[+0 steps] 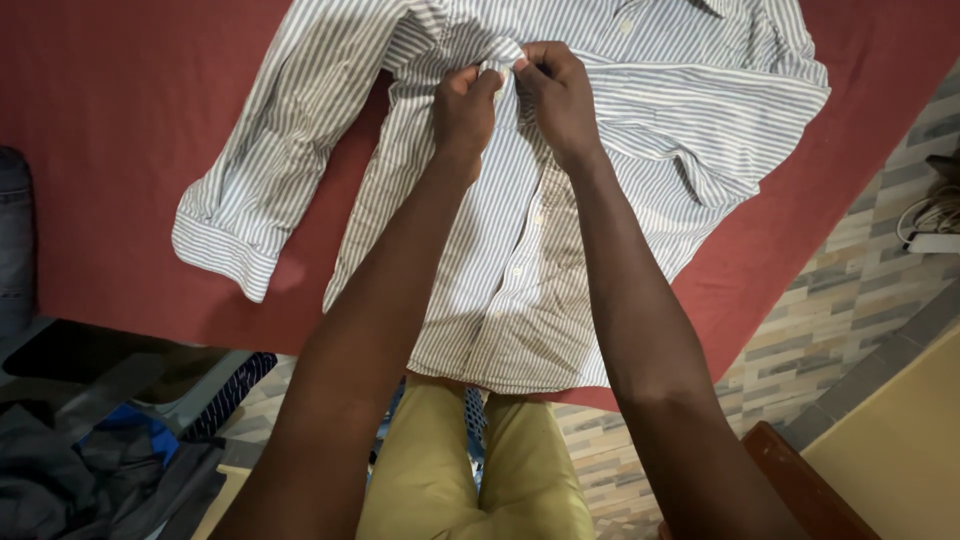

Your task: Folding a striped button-down shirt and a pair of patterned shorts on a bed.

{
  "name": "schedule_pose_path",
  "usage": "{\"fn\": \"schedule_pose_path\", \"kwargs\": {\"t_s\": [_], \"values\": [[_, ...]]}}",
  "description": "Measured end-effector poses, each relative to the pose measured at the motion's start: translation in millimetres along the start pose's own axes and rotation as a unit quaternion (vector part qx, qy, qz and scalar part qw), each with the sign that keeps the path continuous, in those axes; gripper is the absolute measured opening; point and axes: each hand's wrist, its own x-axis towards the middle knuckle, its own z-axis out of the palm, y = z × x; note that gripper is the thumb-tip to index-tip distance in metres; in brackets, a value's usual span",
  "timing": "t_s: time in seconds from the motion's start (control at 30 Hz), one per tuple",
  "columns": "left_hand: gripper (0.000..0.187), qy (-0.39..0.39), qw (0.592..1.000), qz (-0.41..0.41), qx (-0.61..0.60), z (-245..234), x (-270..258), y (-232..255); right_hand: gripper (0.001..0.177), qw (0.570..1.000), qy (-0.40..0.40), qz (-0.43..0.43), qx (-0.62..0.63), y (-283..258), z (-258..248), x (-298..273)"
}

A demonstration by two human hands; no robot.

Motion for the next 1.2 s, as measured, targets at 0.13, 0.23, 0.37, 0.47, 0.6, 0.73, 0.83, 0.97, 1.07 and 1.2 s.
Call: {"fn": "schedule_pose_path", "kwargs": {"t_s": [0.13,0.23,0.37,0.47,0.6,0.73,0.83,0.97,1.07,1.2], "values": [[0.035,-0.001,1.000,0.011,-0.004,0,1,-5,0.011,1.000,-0.012,0.014,0.025,-2,-1,-4],[0.037,-0.011,0.998,-0.013,-0.064,-1,4,-8,0.011,0.999,-0.011,0.019,0.049,-10,0,-8],[0.029,-0.012,0.996,-0.020,-0.090,-1,9,-17,0.011,0.999,-0.027,-0.006,0.020,-20,-1,-17],[0.025,-0.022,0.994,-0.019,-0.105,-3,9,-20,0.010,0.998,-0.027,-0.050,-0.036,-23,-1,-23],[0.020,-0.058,0.996,-0.021,-0.071,-5,-1,0,0.017,0.975,-0.019,-0.204,-0.087,-15,1,-26],[0.024,-0.029,0.998,-0.047,-0.014,-5,0,2,0.020,0.973,0.012,-0.196,-0.124,-26,7,-32],[0.015,-0.044,0.998,-0.038,-0.038,-6,2,-3,0.015,0.971,0.017,-0.193,-0.143,-31,12,-37],[0.016,-0.066,0.994,-0.018,-0.080,-8,5,-15,0.015,0.962,0.040,-0.215,-0.164,-35,15,-42],[0.015,-0.065,0.994,-0.033,-0.078,-9,5,-14,0.019,0.951,0.049,-0.242,-0.187,-39,15,-45],[0.017,-0.114,0.988,-0.018,-0.102,-14,1,-9,0.015,0.938,0.051,-0.259,-0.226,-29,13,-48]]}}
